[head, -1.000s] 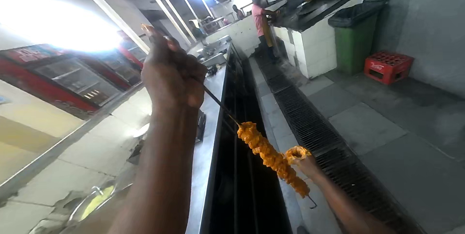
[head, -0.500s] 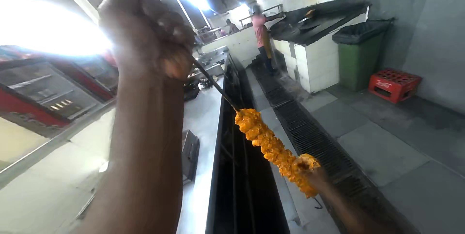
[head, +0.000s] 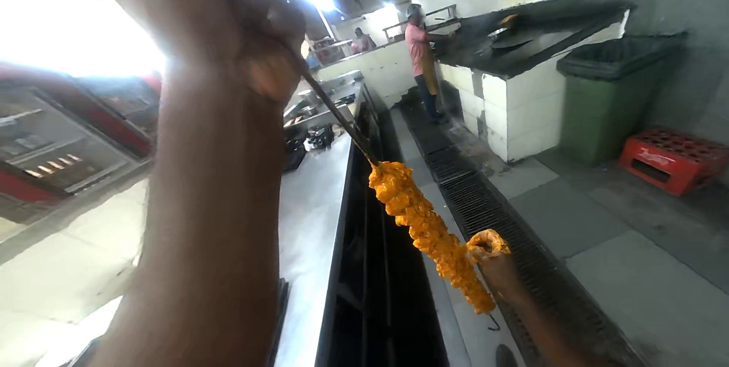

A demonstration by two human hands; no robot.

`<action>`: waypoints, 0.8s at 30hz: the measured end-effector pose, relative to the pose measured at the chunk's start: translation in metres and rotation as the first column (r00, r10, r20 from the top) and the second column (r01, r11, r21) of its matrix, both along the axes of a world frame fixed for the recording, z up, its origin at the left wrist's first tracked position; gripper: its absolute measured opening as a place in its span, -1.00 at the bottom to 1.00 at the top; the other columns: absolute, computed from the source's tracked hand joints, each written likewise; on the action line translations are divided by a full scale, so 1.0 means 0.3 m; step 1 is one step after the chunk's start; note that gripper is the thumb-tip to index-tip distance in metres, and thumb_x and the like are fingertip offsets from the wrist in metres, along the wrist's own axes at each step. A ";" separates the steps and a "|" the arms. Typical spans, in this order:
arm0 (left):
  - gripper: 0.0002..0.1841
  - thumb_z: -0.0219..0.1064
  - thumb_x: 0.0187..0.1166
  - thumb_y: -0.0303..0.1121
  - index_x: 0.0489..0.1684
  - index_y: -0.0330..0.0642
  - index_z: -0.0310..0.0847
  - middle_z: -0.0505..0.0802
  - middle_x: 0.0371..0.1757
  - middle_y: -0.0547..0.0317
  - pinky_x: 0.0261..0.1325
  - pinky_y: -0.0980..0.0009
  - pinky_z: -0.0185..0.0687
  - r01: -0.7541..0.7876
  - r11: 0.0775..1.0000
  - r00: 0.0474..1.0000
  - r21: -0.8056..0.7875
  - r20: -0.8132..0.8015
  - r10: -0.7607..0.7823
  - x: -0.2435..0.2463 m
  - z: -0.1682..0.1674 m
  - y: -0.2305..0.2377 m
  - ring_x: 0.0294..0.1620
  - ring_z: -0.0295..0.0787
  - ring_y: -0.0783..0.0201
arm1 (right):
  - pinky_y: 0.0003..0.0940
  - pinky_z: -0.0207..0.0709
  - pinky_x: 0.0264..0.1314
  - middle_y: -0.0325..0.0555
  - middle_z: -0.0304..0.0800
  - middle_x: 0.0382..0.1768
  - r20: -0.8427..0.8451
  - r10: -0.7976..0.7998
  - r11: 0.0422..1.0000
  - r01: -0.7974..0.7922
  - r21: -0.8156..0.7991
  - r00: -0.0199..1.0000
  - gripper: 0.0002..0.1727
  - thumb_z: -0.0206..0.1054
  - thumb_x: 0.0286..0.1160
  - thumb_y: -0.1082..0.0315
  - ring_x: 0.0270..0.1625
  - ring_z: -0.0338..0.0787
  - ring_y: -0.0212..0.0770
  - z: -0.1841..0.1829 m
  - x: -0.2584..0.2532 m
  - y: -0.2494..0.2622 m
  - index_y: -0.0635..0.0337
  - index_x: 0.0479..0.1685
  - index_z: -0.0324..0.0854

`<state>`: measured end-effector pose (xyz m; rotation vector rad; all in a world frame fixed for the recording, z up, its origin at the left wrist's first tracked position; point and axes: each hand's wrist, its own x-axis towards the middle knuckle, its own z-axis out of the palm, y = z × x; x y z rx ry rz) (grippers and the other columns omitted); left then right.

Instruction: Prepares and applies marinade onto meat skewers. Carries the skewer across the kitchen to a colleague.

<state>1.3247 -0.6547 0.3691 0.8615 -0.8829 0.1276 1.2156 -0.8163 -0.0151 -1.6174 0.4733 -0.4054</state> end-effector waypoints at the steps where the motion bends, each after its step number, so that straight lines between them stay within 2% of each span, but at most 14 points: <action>1: -0.51 -0.32 0.87 -0.38 -0.64 -0.04 0.29 0.41 -0.83 0.34 -0.69 0.65 0.41 -0.003 1.000 1.000 0.009 0.004 0.003 0.085 -0.006 -0.026 -0.84 0.32 0.50 | -0.28 0.64 0.23 0.05 0.80 0.00 0.005 0.045 0.999 -0.045 0.008 0.999 -0.77 0.36 0.51 0.46 0.07 0.78 -0.21 -0.007 0.083 -0.032 0.36 0.07 0.70; 2: -0.50 -0.33 0.88 -0.35 -0.64 -0.02 0.29 0.40 -0.82 0.36 -0.70 0.66 0.38 -0.015 1.000 1.000 0.027 0.000 0.015 0.164 -0.001 -0.060 -0.83 0.31 0.51 | -0.33 0.64 0.23 0.03 0.80 0.00 0.038 0.071 0.997 -0.072 0.018 0.997 -0.76 0.34 0.50 0.46 0.07 0.77 -0.26 -0.009 0.170 -0.060 0.38 0.07 0.70; 5: -0.48 -0.39 0.92 -0.23 -0.59 0.07 0.30 0.37 -0.79 0.47 -0.71 0.73 0.29 -0.021 0.998 0.999 0.066 -0.024 0.023 0.409 0.029 -0.166 -0.82 0.27 0.59 | -0.39 0.71 0.07 0.00 0.79 -0.10 0.182 -0.020 0.996 0.004 0.087 0.983 -0.78 0.30 0.42 0.53 -0.07 0.79 -0.31 0.005 0.462 -0.148 0.43 -0.01 0.67; 8: -0.48 -0.41 0.92 -0.17 -0.56 0.10 0.30 0.33 -0.80 0.50 -0.72 0.71 0.21 -0.040 0.999 0.997 0.036 -0.069 0.042 0.681 0.019 -0.236 -0.83 0.20 0.59 | -0.35 0.70 0.15 0.00 0.78 0.00 0.146 0.094 0.982 -0.116 0.150 0.985 -0.74 0.29 0.49 0.50 0.02 0.78 -0.28 0.031 0.734 -0.224 0.40 0.10 0.66; 12: -0.48 -0.42 0.94 -0.10 -0.52 0.10 0.30 0.30 -0.81 0.53 -0.72 0.72 0.17 -0.064 0.997 0.996 0.037 -0.064 0.066 1.090 -0.015 -0.324 -0.84 0.17 0.60 | -0.38 0.73 0.10 -0.04 0.78 -0.07 0.294 -0.025 0.981 -0.034 0.194 0.956 -0.74 0.24 0.49 0.52 -0.06 0.81 -0.31 0.080 1.125 -0.321 0.43 0.09 0.61; 15: -0.48 -0.41 0.94 -0.09 -0.52 0.11 0.29 0.29 -0.82 0.53 -0.72 0.71 0.15 -0.028 0.998 0.996 0.047 -0.078 0.032 1.402 -0.075 -0.398 -0.84 0.16 0.60 | -0.35 0.75 0.12 -0.07 0.81 -0.09 0.354 0.016 0.984 -0.078 0.161 0.935 -0.75 0.27 0.47 0.48 -0.05 0.83 -0.30 0.130 1.441 -0.366 0.38 0.07 0.63; 18: -0.47 -0.39 0.93 -0.05 -0.53 0.11 0.31 0.30 -0.81 0.53 -0.72 0.70 0.17 0.019 0.999 0.995 0.045 -0.100 -0.014 1.715 -0.128 -0.477 -0.84 0.16 0.60 | -0.47 0.69 0.16 -0.12 0.80 -0.05 0.322 0.090 0.989 -0.124 0.084 0.942 -0.74 0.28 0.45 0.48 0.01 0.79 -0.41 0.184 1.753 -0.368 0.35 0.07 0.67; 20: -0.47 -0.36 0.93 -0.03 -0.54 0.11 0.32 0.31 -0.81 0.53 -0.72 0.69 0.15 0.058 0.997 0.992 0.042 -0.115 -0.053 1.921 -0.137 -0.525 -0.85 0.15 0.59 | -0.47 0.67 0.16 -0.09 0.81 -0.04 0.284 0.021 0.992 -0.057 0.117 0.959 -0.73 0.30 0.45 0.50 0.02 0.77 -0.41 0.186 1.960 -0.381 0.38 0.10 0.67; 22: -0.47 -0.34 0.93 -0.04 -0.55 0.12 0.34 0.32 -0.79 0.54 -0.71 0.69 0.16 0.097 0.993 0.991 0.063 -0.097 -0.090 2.129 -0.125 -0.577 -0.83 0.16 0.59 | -0.44 0.71 0.11 -0.09 0.82 -0.09 0.352 -0.107 0.986 0.053 0.158 0.930 -0.72 0.27 0.40 0.51 -0.03 0.81 -0.39 0.181 2.180 -0.425 0.41 0.07 0.64; 24: -0.46 -0.35 0.93 -0.04 -0.58 0.14 0.33 0.32 -0.81 0.55 -0.71 0.69 0.18 0.114 0.991 0.989 0.075 -0.105 -0.106 2.329 -0.127 -0.635 -0.84 0.17 0.60 | -0.42 0.69 0.14 -0.05 0.80 -0.03 0.317 -0.051 0.993 0.015 0.115 0.947 -0.70 0.28 0.44 0.48 0.01 0.79 -0.36 0.210 2.368 -0.476 0.41 0.12 0.64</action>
